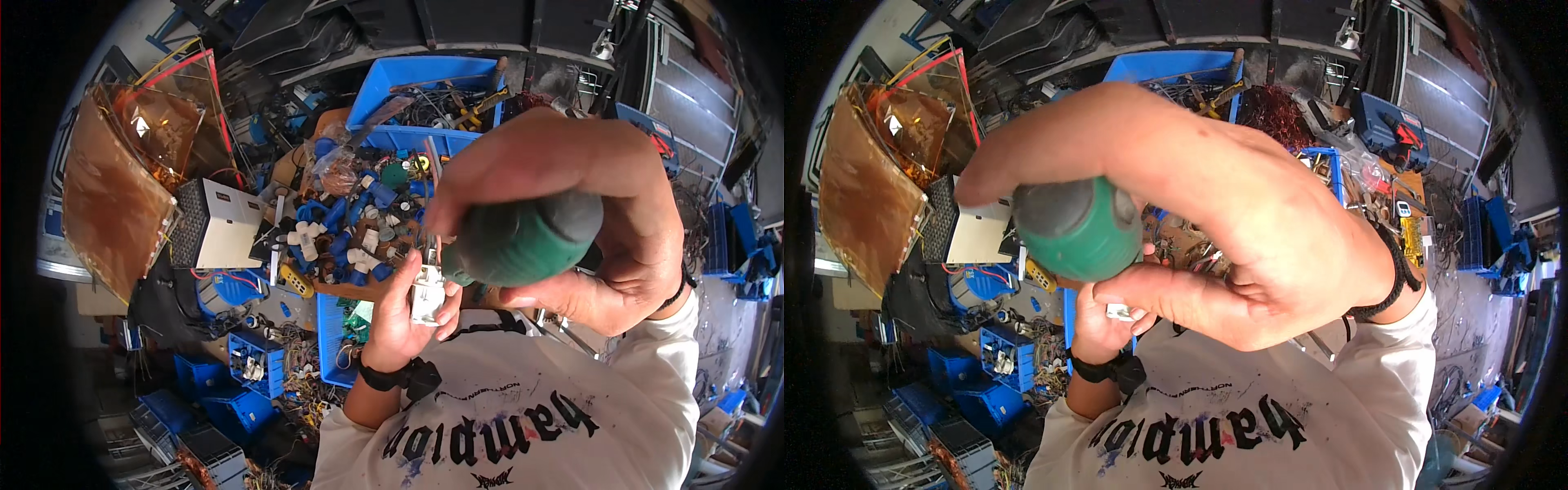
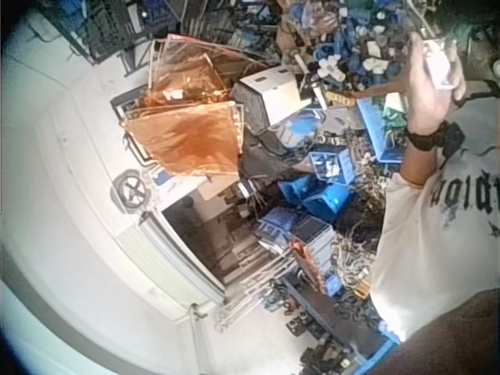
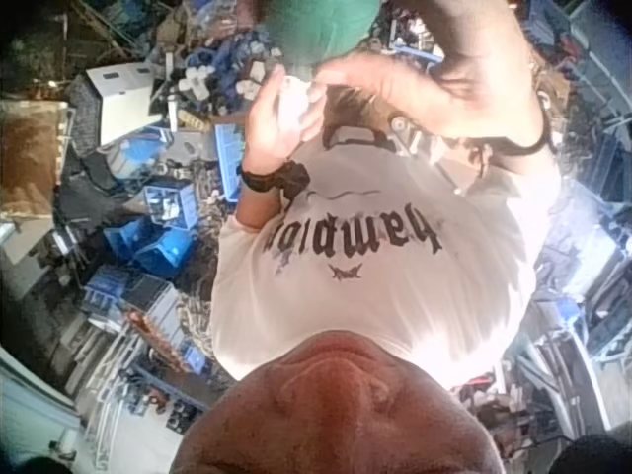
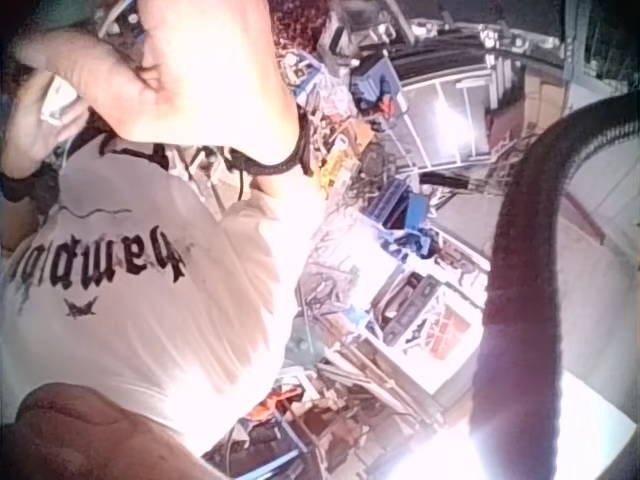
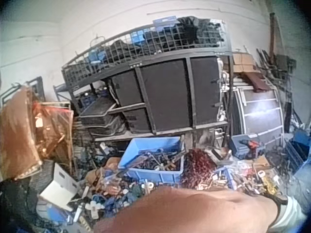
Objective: The person assembles a blue electrical connector by inserting a white cylindrical component and tightening it with a screwdriver. They then handle a short length of wire and later use the screwdriver to tighten screws on a white electrical switch with attached wires.
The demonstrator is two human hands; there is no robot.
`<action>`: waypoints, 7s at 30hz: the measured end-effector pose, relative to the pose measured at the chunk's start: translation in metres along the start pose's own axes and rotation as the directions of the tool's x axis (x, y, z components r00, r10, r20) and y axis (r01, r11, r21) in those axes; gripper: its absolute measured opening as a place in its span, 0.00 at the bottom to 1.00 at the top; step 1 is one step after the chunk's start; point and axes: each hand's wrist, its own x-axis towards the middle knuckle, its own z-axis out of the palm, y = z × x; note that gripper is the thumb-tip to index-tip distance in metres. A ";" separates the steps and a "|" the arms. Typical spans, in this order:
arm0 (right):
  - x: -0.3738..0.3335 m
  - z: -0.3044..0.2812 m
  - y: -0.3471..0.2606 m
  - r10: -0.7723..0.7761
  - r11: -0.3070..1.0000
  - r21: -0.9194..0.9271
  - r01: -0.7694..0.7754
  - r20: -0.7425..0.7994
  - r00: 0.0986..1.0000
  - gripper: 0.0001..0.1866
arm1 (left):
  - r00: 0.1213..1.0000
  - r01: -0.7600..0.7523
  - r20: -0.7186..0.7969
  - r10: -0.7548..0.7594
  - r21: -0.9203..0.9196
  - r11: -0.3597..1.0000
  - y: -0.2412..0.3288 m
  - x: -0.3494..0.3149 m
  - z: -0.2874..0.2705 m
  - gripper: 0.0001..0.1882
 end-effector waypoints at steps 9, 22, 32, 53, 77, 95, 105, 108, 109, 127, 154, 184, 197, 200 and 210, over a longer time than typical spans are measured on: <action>0.005 0.012 -0.001 0.075 0.997 0.020 -0.073 -0.120 0.990 0.33 | 0.997 -0.001 0.082 -0.004 0.062 0.998 -0.004 0.002 -0.002 0.26; 0.008 0.007 -0.019 -0.062 0.982 -0.182 0.052 -0.050 0.997 0.35 | 0.998 -0.055 -0.007 0.056 0.138 0.989 -0.010 0.001 -0.009 0.21; 0.007 -0.006 -0.020 -0.012 0.981 -0.192 0.017 0.030 0.999 0.31 | 0.997 -0.057 0.061 0.043 0.253 0.966 -0.011 -0.004 0.001 0.22; 0.024 0.043 -0.057 0.294 0.897 -0.287 -0.335 -0.176 0.939 0.21 | 0.983 0.069 0.169 -0.071 0.019 0.997 0.003 -0.004 -0.024 0.25; 0.028 0.070 -0.030 0.111 0.987 -0.131 -0.093 0.134 0.985 0.24 | 0.990 -0.034 0.137 0.032 0.016 0.999 0.016 -0.011 -0.019 0.27; 0.031 0.058 -0.024 0.189 0.968 -0.182 -0.170 0.088 0.978 0.27 | 0.990 0.009 0.139 -0.013 0.029 1.000 0.020 -0.017 -0.006 0.24; 0.009 0.037 -0.032 0.289 0.908 -0.273 -0.318 -0.140 0.947 0.33 | 0.964 -0.195 -0.155 0.215 0.133 0.972 0.009 -0.028 -0.014 0.25; 0.001 0.039 -0.039 0.303 0.890 -0.300 -0.344 -0.175 0.937 0.34 | 0.949 -0.274 -0.083 0.305 0.268 0.924 0.009 -0.030 -0.016 0.23; -0.002 0.041 -0.040 0.309 0.904 -0.240 -0.354 -0.204 0.929 0.35 | 0.945 -0.289 -0.082 0.318 0.249 0.924 0.008 -0.032 -0.016 0.23; -0.013 0.054 -0.031 0.280 0.957 0.017 -0.289 -0.313 0.908 0.30 | 0.953 -0.291 -0.057 0.298 0.113 0.950 0.006 -0.037 -0.015 0.24; -0.023 0.051 -0.035 0.328 0.933 0.277 -0.229 -0.393 0.859 0.26 | 0.965 -0.256 -0.022 0.261 0.127 0.958 0.003 -0.022 -0.012 0.23; -0.043 0.028 -0.034 0.309 0.909 -0.167 -0.382 -0.346 0.886 0.38 | 0.969 -0.242 -0.019 0.246 0.131 0.961 -0.002 -0.018 -0.012 0.23; -0.040 0.037 -0.025 0.336 0.916 -0.027 -0.400 -0.494 0.802 0.41 | 0.969 -0.244 0.005 0.246 0.126 0.962 0.000 -0.015 -0.009 0.23; -0.045 0.026 -0.024 0.276 0.916 -0.173 -0.362 -0.382 0.882 0.43 | 0.972 -0.234 -0.004 0.236 0.133 0.963 0.000 -0.013 -0.011 0.23; -0.031 0.046 -0.022 0.373 0.924 0.142 -0.354 -0.534 0.759 0.43 | 0.968 -0.246 -0.010 0.249 0.127 0.961 0.000 -0.010 -0.010 0.22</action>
